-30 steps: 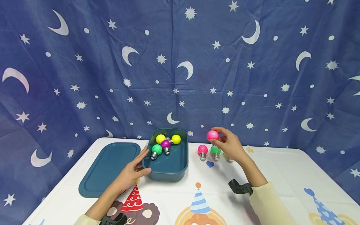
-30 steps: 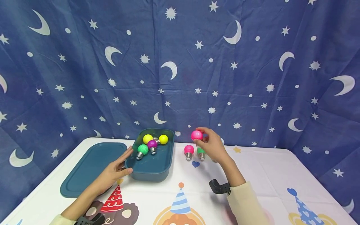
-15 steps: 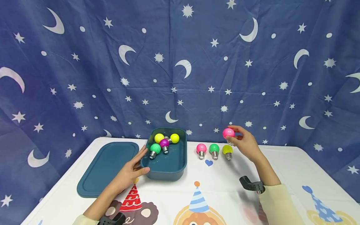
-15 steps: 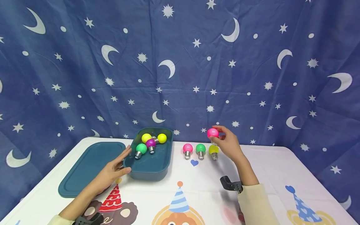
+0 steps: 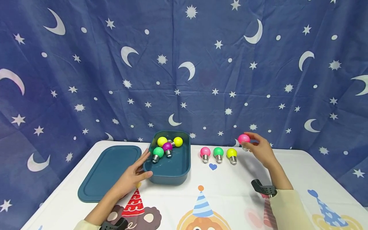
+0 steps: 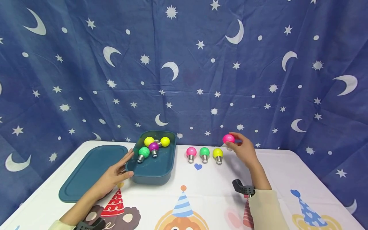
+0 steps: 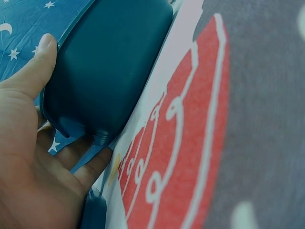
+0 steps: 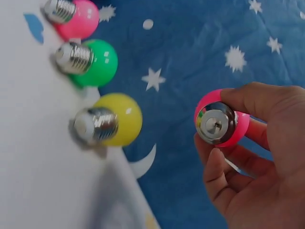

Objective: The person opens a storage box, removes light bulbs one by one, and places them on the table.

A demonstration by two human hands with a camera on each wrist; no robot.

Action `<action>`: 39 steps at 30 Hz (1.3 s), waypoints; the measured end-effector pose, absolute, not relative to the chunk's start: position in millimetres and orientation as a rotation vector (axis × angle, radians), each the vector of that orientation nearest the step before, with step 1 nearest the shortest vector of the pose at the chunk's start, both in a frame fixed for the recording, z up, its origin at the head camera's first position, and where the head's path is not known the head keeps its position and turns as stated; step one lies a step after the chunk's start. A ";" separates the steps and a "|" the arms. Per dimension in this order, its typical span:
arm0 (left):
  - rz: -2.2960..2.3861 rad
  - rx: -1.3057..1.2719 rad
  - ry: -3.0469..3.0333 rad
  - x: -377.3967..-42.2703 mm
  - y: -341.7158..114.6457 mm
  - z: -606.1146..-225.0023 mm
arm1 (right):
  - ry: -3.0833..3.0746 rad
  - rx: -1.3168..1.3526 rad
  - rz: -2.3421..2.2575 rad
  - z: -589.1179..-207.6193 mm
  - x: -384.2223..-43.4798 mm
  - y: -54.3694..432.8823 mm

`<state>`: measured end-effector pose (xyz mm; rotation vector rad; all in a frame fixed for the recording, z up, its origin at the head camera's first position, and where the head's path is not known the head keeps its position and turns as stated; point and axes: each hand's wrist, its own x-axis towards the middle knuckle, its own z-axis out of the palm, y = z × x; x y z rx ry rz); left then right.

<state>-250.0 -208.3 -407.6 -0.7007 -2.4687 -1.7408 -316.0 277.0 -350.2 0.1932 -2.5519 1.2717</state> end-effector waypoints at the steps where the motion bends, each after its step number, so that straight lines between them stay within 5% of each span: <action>1: -1.740 -0.702 -2.468 -250.1 -208.2 -407.6 | -2.559 0.183 1.272 -352.3 -316.4 279.3; 17: -1.719 -0.706 -2.468 -250.0 -208.9 -408.4 | -2.696 0.066 1.306 -397.5 -332.1 298.3; 39: -1.713 -0.682 -2.487 -250.1 -208.7 -407.9 | -2.785 0.006 1.253 -409.0 -333.7 293.9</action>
